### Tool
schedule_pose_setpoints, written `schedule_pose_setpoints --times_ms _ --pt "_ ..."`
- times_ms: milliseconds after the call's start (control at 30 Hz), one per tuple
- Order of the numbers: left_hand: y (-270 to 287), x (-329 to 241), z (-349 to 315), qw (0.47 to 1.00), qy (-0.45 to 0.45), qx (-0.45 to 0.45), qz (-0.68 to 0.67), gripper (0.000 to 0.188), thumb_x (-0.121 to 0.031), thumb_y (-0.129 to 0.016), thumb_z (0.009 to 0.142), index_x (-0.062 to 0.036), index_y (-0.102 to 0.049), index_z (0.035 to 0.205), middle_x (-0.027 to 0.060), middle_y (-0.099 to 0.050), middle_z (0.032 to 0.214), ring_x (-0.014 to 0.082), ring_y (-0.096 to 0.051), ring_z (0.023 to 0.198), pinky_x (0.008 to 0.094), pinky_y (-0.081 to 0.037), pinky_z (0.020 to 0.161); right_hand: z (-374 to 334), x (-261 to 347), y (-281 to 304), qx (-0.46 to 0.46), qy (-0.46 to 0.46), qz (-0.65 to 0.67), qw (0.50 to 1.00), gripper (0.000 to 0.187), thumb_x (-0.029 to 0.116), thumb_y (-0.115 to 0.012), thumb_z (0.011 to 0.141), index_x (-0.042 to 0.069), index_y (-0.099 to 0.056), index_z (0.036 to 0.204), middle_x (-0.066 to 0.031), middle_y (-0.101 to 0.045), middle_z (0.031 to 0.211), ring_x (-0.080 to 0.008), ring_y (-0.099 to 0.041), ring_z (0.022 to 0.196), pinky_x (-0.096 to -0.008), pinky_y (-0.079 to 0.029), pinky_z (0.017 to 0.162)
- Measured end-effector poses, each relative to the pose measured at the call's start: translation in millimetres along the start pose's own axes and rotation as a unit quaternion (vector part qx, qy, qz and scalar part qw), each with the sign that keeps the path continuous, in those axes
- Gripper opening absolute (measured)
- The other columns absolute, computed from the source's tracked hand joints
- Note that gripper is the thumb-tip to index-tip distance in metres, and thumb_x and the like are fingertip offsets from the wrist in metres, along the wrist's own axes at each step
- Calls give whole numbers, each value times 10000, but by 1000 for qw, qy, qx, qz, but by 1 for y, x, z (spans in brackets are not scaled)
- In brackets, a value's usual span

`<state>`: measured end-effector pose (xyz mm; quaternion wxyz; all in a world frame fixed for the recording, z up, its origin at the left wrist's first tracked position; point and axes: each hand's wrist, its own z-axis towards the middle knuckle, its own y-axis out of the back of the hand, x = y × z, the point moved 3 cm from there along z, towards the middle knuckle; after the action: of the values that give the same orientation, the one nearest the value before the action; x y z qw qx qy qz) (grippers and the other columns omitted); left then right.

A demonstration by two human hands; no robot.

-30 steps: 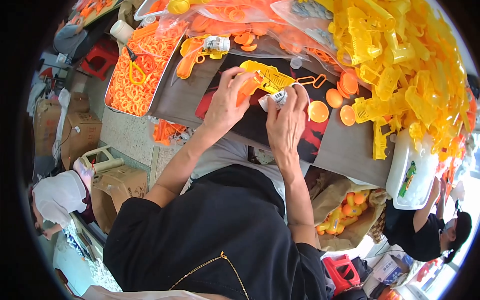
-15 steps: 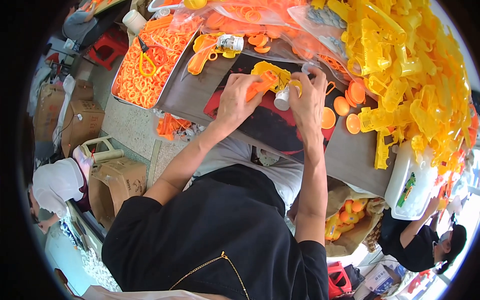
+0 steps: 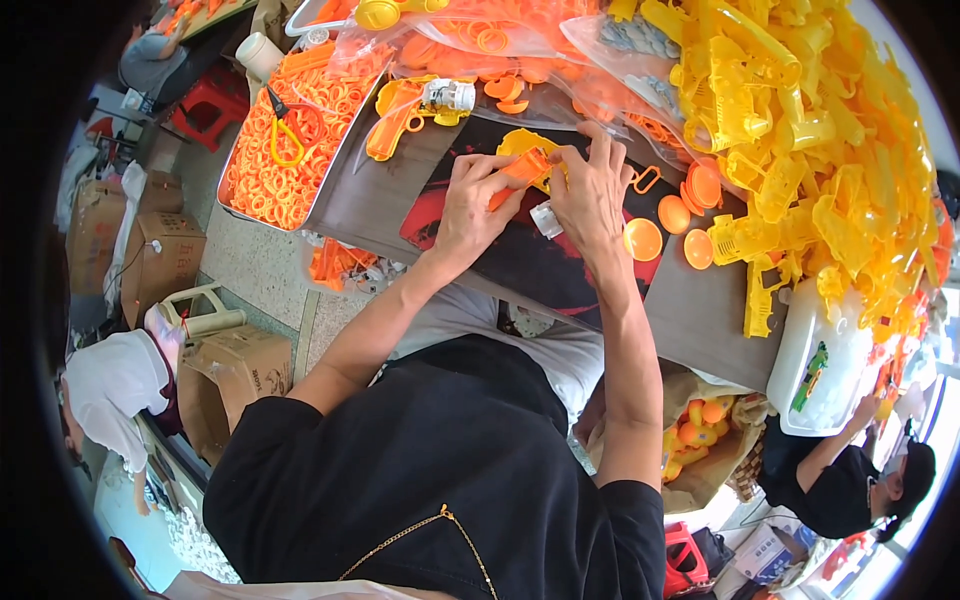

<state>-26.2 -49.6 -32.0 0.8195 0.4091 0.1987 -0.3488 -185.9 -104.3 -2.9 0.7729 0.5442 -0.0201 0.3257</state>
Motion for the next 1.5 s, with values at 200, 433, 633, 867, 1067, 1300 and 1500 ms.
schedule_pose_setpoints --times_ms 200,433,633,867,1067,1300,1500 --pt "1 -2 -1 1000 -9 19 -22 186 -22 -787 784 -54 -744 962 66 -677 1129 295 -565 1077 396 -494 933 10 -14 -14 61 -15 46 997 285 98 -637 826 119 -756 1084 -70 -562 1348 -308 -475 1239 -487 -377 1005" --pt "8 19 2 987 67 74 -124 182 -77 -781 841 -38 -755 1017 92 -687 1195 278 -586 1145 385 -451 1026 -11 -7 -4 12 -36 87 995 327 77 -611 866 109 -739 1166 -106 -585 1345 -317 -487 1269 -481 -373 1032" --pt "-1 23 6 978 98 59 -172 201 -106 -783 869 -43 -771 1059 111 -708 1217 241 -615 1130 361 -429 1042 -41 0 7 -28 -60 132 989 272 51 -570 935 81 -704 1169 -116 -613 1289 -320 -539 1216 -460 -418 1004" --pt "-9 9 3 997 42 31 -53 201 -97 -796 843 -83 -790 1043 86 -713 1227 251 -591 988 354 -464 942 -42 -5 11 -14 -62 134 989 286 23 -564 930 62 -707 1175 -132 -610 1305 -334 -542 1207 -424 -458 1022" --pt "-6 8 1 999 -12 43 6 188 -83 -781 834 -83 -775 1021 77 -686 1225 278 -581 985 373 -474 929 -47 19 39 -10 44 12 999 449 -59 -592 798 95 -678 1211 -116 -566 1371 -325 -507 1263 -442 -428 1019" --pt "24 -34 17 989 -71 24 128 175 -93 -759 845 -55 -733 1013 79 -671 1161 302 -589 1006 399 -487 908 -56 27 30 121 157 -109 974 436 5 -669 762 85 -627 1189 -90 -566 1290 -301 -536 1180 -430 -466 925" --pt "-10 6 31 981 -164 97 -36 283 -88 -774 827 -79 -716 1103 60 -680 1145 263 -600 1051 356 -500 880 -45 18 50 138 121 -24 983 452 -78 -643 754 49 -616 1187 -132 -583 1244 -346 -561 1195 -428 -483 1011"
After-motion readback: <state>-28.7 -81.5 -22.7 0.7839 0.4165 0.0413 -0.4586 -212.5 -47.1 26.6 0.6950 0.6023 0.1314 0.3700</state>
